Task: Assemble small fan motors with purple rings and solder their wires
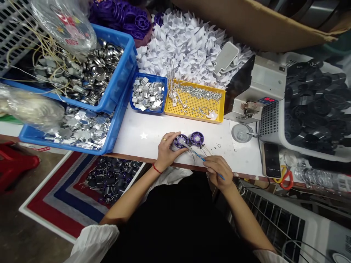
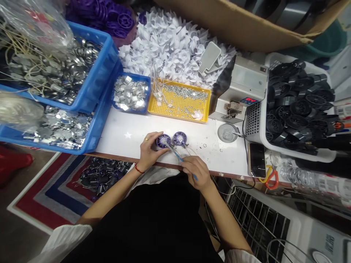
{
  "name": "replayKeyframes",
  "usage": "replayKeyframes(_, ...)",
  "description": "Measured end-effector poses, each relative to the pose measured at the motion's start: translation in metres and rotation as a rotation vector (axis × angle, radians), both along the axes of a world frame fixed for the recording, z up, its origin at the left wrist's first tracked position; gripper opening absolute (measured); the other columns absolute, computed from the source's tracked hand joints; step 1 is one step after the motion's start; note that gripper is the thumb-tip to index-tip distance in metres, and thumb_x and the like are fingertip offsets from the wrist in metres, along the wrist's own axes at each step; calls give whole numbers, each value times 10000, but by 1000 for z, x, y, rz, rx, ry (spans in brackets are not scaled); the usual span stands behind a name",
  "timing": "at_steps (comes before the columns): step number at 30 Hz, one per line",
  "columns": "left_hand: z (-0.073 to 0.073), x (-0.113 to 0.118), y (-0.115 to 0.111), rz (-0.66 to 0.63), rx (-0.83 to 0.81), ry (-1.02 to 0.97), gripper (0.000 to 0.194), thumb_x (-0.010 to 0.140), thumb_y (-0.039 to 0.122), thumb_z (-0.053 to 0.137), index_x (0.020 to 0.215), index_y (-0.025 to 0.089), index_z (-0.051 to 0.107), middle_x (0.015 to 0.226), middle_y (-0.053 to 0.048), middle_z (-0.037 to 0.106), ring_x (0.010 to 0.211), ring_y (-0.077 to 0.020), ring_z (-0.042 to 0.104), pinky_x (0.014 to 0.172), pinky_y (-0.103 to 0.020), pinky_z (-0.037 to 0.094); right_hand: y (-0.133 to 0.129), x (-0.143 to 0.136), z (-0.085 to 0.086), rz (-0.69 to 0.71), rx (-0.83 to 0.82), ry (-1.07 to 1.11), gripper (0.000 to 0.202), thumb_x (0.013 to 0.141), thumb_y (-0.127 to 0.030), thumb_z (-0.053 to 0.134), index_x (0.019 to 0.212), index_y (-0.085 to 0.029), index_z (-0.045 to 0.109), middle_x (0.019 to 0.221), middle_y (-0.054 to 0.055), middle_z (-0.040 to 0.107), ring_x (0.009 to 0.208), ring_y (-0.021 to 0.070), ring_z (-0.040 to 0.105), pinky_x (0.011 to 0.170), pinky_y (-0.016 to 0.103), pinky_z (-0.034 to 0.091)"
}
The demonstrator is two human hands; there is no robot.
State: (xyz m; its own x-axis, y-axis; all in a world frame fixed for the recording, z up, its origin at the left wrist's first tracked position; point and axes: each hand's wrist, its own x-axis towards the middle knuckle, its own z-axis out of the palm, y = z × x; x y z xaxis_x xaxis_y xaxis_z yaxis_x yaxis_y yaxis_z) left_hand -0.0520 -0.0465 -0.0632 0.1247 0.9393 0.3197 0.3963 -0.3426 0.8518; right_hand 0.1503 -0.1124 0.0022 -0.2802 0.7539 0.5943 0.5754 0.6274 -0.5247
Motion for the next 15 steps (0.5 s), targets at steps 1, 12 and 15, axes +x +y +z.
replayKeyframes(1, 0, 0, 0, 5, -3, 7, 593, 716, 443, 784, 1242, 241, 596, 1113, -83, 623, 1068, -236, 610, 932, -394, 527, 0, -2, -3, -23, -7, 42, 201, 954, -183, 445, 1045, -183, 624, 839, 80, 698, 793, 202, 683, 632, 358, 564)
replayKeyframes(12, 3, -1, 9, 63, 74, 71, 542, 729, 451, 775, 1195, 231, 609, 1086, -76, 643, 1036, -249, 615, 910, -404, 532, 11, 80, -27, -1085, 169, 423, 292, 960, -334, 462, 857, -134, 647, 763, 38, 630, 647, 153, 637, 635, 318, 540)
replayKeyframes(15, 2, -1, 14, 64, 77, 77, 535, 733, 466, 768, 1192, 238, 613, 1095, -77, 636, 1036, -255, 614, 906, -420, 534, 18, 104, -30, -1039, 161, 191, 308, 956, -323, 463, 840, -128, 672, 770, 61, 661, 705, 174, 655, 668, 319, 536)
